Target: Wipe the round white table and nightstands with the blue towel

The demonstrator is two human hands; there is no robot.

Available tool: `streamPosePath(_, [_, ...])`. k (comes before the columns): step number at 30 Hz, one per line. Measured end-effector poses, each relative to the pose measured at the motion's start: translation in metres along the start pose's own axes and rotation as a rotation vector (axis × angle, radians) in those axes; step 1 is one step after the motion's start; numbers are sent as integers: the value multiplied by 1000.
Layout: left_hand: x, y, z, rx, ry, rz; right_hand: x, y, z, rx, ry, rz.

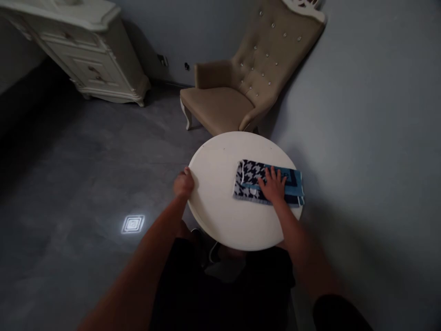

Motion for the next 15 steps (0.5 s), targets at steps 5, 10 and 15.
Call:
streamPosePath(5, [2, -1, 1, 26, -11, -6, 123, -50, -18, -8, -27, 48])
streamPosePath(10, [2, -3, 2, 34, -25, -2, 193, -83, -35, -74, -8, 58])
streamPosePath(15, [-3, -5, -2, 31, -18, -15, 162, -85, -28, -55, -24, 106])
Point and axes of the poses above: each hand's wrist, its own x-axis away from the middle knuckle, its own z-axis out of the back of the hand, y = z × x, the point moved 6 cm from there along -x, towards the middle knuckle, and after that the axes turned 12 degrees about z, right-handed, at the moved point
